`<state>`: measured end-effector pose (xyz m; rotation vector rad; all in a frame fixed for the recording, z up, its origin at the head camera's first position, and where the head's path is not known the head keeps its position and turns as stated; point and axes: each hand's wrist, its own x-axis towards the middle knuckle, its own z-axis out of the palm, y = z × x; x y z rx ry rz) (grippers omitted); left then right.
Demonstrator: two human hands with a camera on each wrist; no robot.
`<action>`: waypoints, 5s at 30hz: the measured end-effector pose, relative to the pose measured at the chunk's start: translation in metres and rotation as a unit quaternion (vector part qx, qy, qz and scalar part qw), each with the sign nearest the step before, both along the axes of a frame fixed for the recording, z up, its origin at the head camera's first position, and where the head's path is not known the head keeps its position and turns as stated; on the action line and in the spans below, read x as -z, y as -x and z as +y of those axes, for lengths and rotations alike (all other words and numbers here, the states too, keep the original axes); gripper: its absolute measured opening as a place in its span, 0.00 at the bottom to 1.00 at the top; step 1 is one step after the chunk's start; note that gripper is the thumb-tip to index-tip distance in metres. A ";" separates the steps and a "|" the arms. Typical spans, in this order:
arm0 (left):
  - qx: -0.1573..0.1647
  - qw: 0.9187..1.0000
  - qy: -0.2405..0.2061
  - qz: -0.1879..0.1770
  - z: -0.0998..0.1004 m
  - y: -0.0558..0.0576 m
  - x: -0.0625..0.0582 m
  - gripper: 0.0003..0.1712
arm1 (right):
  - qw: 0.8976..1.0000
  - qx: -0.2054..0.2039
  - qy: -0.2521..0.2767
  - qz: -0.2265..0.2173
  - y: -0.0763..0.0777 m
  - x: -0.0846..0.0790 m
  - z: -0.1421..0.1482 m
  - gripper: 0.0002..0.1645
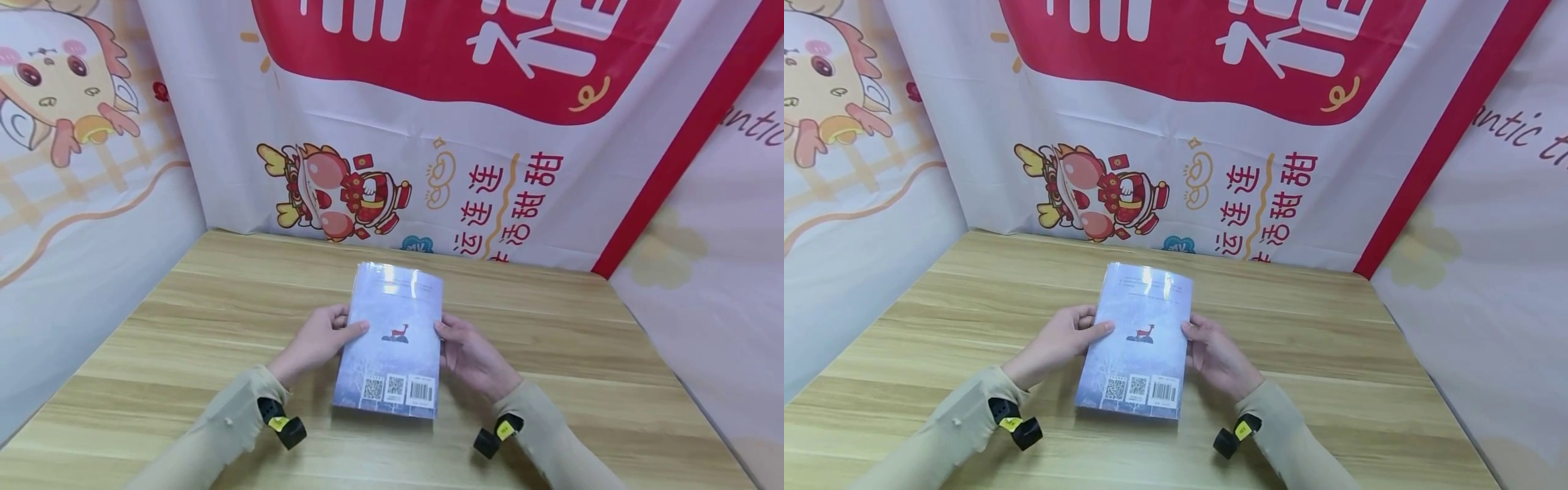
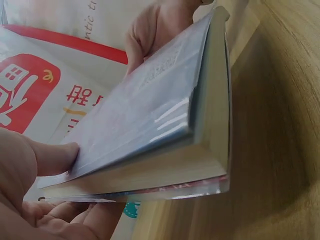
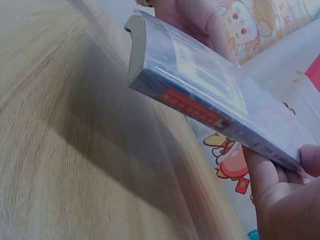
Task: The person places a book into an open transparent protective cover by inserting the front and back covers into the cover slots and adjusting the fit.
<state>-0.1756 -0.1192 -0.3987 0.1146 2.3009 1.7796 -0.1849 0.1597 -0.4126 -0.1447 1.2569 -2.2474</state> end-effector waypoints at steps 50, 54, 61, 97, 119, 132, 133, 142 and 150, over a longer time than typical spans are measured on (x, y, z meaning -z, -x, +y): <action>0.017 0.996 -0.048 0.072 0.005 -0.010 -0.009 0.22 | 0.975 0.048 -0.153 0.156 -0.002 -0.033 0.011 0.28; 0.014 0.996 -0.048 0.067 0.004 -0.010 -0.010 0.23 | 0.976 0.048 -0.145 0.153 -0.005 -0.035 0.010 0.29; 0.012 0.996 -0.056 0.065 0.004 -0.009 -0.012 0.23 | 0.978 0.047 -0.143 0.147 -0.009 -0.039 0.009 0.29; -0.054 0.982 0.118 0.138 0.008 -0.011 -0.010 0.37 | 0.983 0.061 -0.109 0.137 -0.019 -0.040 0.001 0.27; 0.001 0.885 0.249 0.394 0.019 -0.034 -0.017 0.29 | 0.985 0.083 -0.081 0.126 -0.022 -0.042 -0.007 0.27; 0.109 0.844 0.296 0.434 0.025 -0.042 -0.019 0.38 | 0.990 0.050 -0.034 0.124 -0.030 -0.037 -0.015 0.35; 0.111 0.840 0.297 0.439 0.025 -0.043 -0.019 0.39 | 0.991 0.049 -0.030 0.123 -0.030 -0.037 -0.015 0.36; 0.115 0.819 0.308 0.469 0.025 -0.042 -0.018 0.44 | 0.992 0.037 0.001 0.121 -0.033 -0.033 -0.017 0.39; 0.112 0.792 0.339 0.495 0.024 -0.042 -0.018 0.42 | 0.992 0.028 0.020 0.122 -0.033 -0.032 -0.018 0.41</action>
